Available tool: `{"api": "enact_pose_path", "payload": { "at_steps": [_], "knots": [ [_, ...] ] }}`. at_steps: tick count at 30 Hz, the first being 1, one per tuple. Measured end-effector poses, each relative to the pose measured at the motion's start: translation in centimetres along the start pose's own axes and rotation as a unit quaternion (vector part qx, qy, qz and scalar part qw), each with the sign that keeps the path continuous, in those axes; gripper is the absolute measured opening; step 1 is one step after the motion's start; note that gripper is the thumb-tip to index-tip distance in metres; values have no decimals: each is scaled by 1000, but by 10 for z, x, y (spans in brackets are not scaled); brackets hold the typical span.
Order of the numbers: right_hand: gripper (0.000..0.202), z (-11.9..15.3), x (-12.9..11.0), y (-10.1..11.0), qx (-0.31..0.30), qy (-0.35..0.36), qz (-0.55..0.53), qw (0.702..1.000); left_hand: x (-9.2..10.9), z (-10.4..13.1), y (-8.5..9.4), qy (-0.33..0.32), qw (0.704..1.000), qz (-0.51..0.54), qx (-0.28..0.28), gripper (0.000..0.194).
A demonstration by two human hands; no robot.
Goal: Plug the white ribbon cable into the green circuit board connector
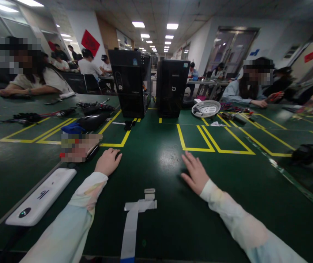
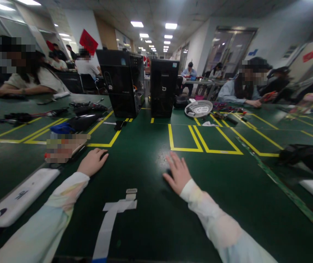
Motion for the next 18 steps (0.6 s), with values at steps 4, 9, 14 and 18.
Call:
{"api": "enact_pose_path", "payload": {
  "at_steps": [4, 9, 14, 18],
  "knots": [
    [67, 24, 164, 43, 55, -265, 146, 951, 0, 0, 0, 0, 1000, 1, 0, 51],
    [72, 108, 279, 101, 64, -478, 196, 854, 0, 0, 0, -1, 1000, 1, 5, 50],
    [66, 148, 310, 116, 50, -542, 206, 813, 0, 0, -1, 0, 1000, -2, 9, 50],
    [66, 151, 324, 108, 6, -538, 198, 819, -1, 0, -2, -1, 1000, -2, 6, 50]
  ]
}}
Point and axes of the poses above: each hand's wrist, its own z-axis away from the middle knuckle, its own y-axis out of the back of the hand, x = y × z, the point moved 9 cm from there along -z, towards the middle knuckle, and after that the axes turned 6 degrees about x, right-handed, at the moved point
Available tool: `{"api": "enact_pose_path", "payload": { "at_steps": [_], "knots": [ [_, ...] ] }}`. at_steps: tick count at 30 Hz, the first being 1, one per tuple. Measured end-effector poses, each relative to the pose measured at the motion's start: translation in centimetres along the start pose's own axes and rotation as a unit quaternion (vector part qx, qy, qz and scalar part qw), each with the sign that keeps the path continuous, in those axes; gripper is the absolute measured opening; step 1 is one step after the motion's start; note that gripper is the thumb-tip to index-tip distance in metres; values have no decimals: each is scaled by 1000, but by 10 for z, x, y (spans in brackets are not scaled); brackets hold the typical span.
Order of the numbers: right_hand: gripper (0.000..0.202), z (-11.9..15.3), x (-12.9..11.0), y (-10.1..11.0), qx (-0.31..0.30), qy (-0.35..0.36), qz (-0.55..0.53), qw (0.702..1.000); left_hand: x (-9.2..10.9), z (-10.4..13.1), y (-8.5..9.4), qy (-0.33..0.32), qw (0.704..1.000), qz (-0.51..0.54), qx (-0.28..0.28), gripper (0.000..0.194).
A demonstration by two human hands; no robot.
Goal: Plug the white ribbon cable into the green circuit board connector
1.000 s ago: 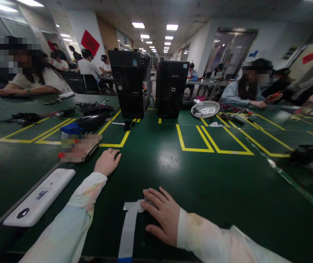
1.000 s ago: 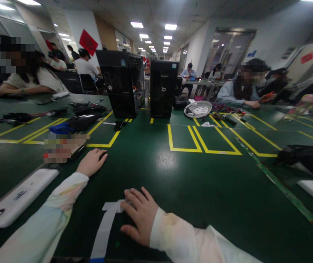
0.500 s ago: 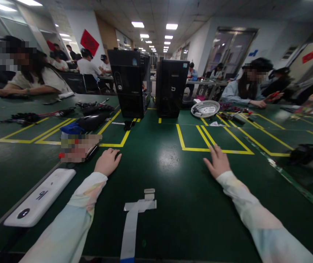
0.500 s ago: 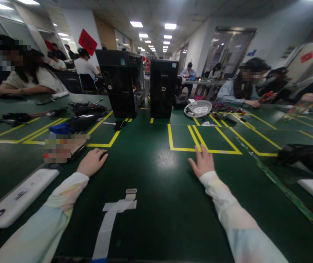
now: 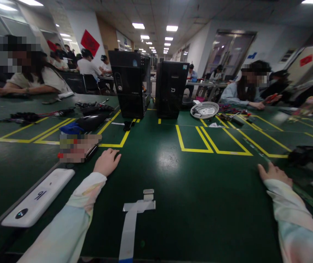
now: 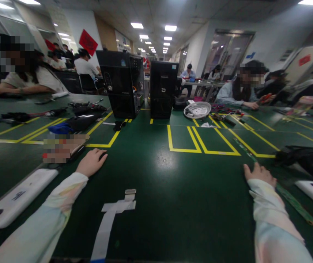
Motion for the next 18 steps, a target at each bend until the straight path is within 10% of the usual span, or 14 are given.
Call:
{"api": "enact_pose_path", "payload": {
  "at_steps": [18],
  "knots": [
    [85, 78, 16, 4, -31, 292, -184, 938, 1, 1, 0, -4, 1000, 5, 1, 50]
  ]
}}
Point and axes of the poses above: each hand's wrist, its own z-axis away from the middle knuckle, its own y-axis out of the back of the hand, x = y × z, the point moved 9 cm from there along -z, towards the middle knuckle, and after that the axes turned 6 degrees about x, right-handed, at the moved point
